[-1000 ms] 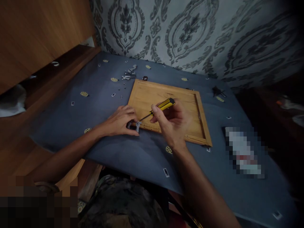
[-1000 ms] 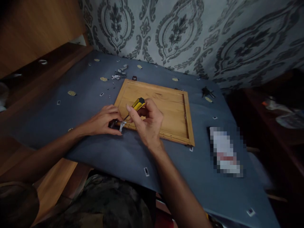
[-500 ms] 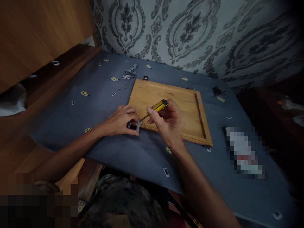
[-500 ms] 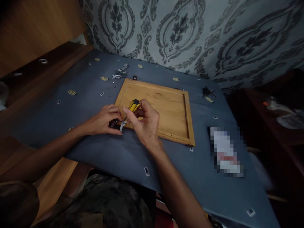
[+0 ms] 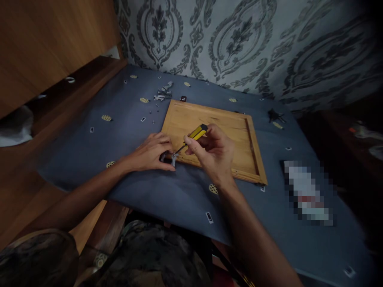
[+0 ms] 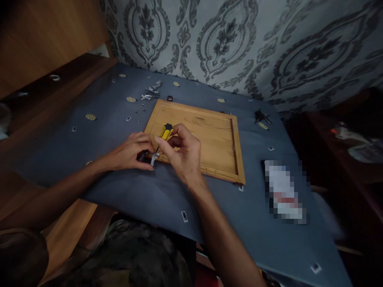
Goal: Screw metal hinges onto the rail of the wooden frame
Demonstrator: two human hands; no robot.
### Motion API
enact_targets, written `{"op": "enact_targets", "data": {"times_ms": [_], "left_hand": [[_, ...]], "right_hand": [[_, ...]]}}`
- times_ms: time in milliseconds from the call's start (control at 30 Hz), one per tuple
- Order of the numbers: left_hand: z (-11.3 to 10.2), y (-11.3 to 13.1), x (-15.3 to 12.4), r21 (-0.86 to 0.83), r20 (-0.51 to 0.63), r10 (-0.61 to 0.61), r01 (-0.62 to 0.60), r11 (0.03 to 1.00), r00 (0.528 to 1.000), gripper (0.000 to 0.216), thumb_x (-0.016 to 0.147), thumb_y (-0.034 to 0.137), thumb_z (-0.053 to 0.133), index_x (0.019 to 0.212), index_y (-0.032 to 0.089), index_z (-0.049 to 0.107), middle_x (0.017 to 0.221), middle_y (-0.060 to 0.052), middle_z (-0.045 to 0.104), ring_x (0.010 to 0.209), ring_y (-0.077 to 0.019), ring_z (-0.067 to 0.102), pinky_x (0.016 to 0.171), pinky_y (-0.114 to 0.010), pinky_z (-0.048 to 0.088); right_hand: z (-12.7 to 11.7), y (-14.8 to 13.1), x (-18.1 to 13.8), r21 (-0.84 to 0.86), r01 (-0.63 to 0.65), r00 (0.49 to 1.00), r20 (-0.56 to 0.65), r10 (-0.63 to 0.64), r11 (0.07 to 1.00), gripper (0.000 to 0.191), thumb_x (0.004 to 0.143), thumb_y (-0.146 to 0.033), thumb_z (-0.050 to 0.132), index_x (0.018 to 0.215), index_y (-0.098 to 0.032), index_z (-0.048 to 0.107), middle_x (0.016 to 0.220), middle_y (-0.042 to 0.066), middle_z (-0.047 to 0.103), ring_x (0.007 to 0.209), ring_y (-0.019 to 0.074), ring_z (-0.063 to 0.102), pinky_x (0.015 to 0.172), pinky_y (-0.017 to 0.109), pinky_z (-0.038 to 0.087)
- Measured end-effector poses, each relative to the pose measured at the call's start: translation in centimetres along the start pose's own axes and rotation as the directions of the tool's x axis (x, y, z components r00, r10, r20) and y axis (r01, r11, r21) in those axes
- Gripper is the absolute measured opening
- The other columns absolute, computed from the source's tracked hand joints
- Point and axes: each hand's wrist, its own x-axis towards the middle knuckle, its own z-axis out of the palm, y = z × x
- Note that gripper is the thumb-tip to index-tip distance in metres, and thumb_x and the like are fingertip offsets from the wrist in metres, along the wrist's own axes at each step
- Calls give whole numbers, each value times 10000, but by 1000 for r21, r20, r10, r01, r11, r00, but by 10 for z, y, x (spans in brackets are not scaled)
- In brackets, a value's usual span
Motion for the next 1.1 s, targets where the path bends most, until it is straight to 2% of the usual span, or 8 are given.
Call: {"op": "enact_targets", "data": {"times_ms": [100, 233, 333, 533, 733, 1100], "left_hand": [[1, -1, 0, 4, -15, 3, -3, 1000, 1000, 447, 864, 596, 839, 1017, 197, 706, 1087, -63, 667, 1109, -288, 584, 935, -388, 385], [0, 0, 0, 3, -14, 8, -8, 1000, 1000, 466, 861, 623, 829, 1008, 197, 709, 1052, -60, 660, 1062, -276, 577, 923, -381, 383], [-1, 1, 0, -1, -7, 5, -5, 1000, 1000, 464, 860, 625, 828, 1007, 200, 710, 1043, -57, 663, 1050, -271, 576, 924, -381, 381], [0, -1, 0, -13, -19, 13, -13, 1000, 1000, 462, 856, 611, 839, 1004, 196, 698, 1059, -60, 672, 1059, -272, 580, 939, -387, 384], [1, -2, 0, -4, -27, 20, -20, 1000, 999, 455, 866, 605, 835, 1000, 190, 704, 1043, -58, 666, 1054, -275, 580, 909, -375, 373], [0, 0, 0, 7, -1, 2, -2, 1000, 1000, 447, 868, 597, 832, 1003, 190, 706, 1043, -54, 648, 1059, -274, 572, 912, -371, 366]], "right_hand": [[2, 2, -2, -3, 27, 999, -44, -27, 1000, 479, 781, -530, 900, 807, -252, 512, 686, -63, 613, 483, 112, 617, 437, 249, 459], [1, -3, -3, -34, 115, 980, -160, -119, 993, 438, 818, -465, 892, 782, -251, 512, 690, -63, 602, 493, 111, 631, 456, 253, 479], [0, -6, -2, -41, 135, 971, -192, -140, 990, 446, 827, -454, 886, 764, -247, 496, 674, -67, 598, 487, 104, 629, 455, 244, 485], [1, -1, -2, -28, 129, 977, -168, -132, 991, 460, 816, -479, 882, 763, -246, 489, 644, -83, 576, 463, 95, 623, 434, 225, 461], [1, 1, -2, -79, 61, 986, -148, -72, 995, 496, 804, -570, 865, 792, -251, 485, 657, -83, 589, 478, 99, 628, 449, 233, 485], [3, 3, -2, -89, 20, 996, -89, -28, 996, 525, 799, -616, 850, 790, -256, 468, 615, -81, 592, 487, 115, 633, 443, 240, 449]]}}
